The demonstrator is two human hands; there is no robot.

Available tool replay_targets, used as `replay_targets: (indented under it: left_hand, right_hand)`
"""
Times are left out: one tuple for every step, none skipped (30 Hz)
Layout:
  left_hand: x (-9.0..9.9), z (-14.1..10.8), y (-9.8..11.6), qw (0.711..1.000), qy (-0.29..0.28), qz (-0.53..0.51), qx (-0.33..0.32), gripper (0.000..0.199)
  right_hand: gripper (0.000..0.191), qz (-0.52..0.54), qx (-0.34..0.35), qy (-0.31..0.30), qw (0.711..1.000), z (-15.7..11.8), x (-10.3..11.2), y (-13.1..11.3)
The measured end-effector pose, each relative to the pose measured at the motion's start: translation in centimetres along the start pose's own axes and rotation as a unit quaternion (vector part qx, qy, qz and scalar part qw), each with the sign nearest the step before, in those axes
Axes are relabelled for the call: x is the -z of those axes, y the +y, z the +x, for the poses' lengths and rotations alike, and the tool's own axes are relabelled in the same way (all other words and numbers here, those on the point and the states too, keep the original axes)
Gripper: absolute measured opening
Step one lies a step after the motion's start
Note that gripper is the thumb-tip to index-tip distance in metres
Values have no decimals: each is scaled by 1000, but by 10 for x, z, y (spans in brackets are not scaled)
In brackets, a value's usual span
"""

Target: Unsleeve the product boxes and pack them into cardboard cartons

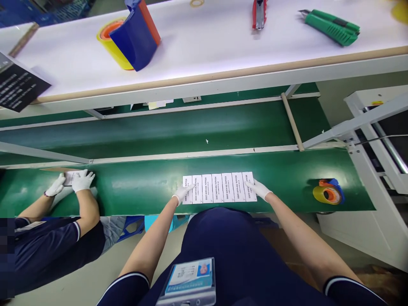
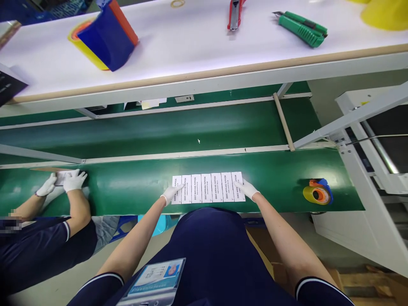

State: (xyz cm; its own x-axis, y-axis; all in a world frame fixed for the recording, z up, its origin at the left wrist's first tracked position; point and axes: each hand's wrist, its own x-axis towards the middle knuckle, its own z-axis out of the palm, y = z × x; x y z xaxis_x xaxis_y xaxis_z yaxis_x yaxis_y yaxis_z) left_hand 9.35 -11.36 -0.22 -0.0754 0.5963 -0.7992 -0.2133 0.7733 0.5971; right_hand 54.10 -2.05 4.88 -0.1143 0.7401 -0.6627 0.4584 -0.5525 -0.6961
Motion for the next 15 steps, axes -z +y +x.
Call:
replay_targets:
  left_hand:
    - [1, -2, -1, 1000, -8, -15, 3, 57]
    - [2, -3, -2, 999, -15, -30, 8, 61]
    - [3, -3, -2, 999, -21, -42, 14, 63]
    - [4, -2, -2, 998, -24, -53, 20, 65]
    - [3, -1, -2, 997, -27, -61, 25, 66]
    - [3, 0, -1, 997, -28, -66, 30, 67]
    - [1, 1, -1, 997, -27, -69, 34, 68]
    - [0, 2, 0, 996, -26, -71, 38, 68]
    - [-2, 2, 1, 996, -24, -71, 40, 68]
    - [-3, 1, 2, 996, -22, -70, 42, 68]
    - [-4, 0, 3, 996, -22, -68, 45, 67]
    - [-4, -3, 5, 997, -24, -64, 48, 66]
    - [-2, -6, 7, 997, -26, -58, 53, 64]
    - [0, -10, 10, 997, -28, -50, 58, 63]
    - [4, -14, 13, 997, -31, -40, 63, 61]
  right_hand:
    - [66, 15, -7, -16, 1000, -2, 1, 1]
    - [71, 33, -18, -33, 999, -4, 1, 1]
    - [74, 50, -29, -51, 997, -5, 1, 1]
    - [76, 66, -38, -64, 995, -5, 0, 0]
    - [77, 81, -46, -73, 993, -4, -1, -1]
    - [78, 96, -51, -78, 991, -2, -2, -3]
    - [77, 112, -55, -78, 989, 0, -5, -4]
    - [77, 128, -55, -74, 988, 1, -8, -5]
    - [76, 144, -54, -68, 986, 2, -11, -5]
    - [74, 161, -51, -61, 984, 2, -15, -5]
    - [72, 178, -48, -54, 981, 0, -20, -3]
    - [70, 194, -46, -47, 979, -3, -26, -2]
    - [67, 208, -46, -41, 976, -8, -32, 1]
    - [65, 223, -46, -35, 973, -15, -40, 5]
    - [62, 237, -48, -28, 970, -23, -49, 9]
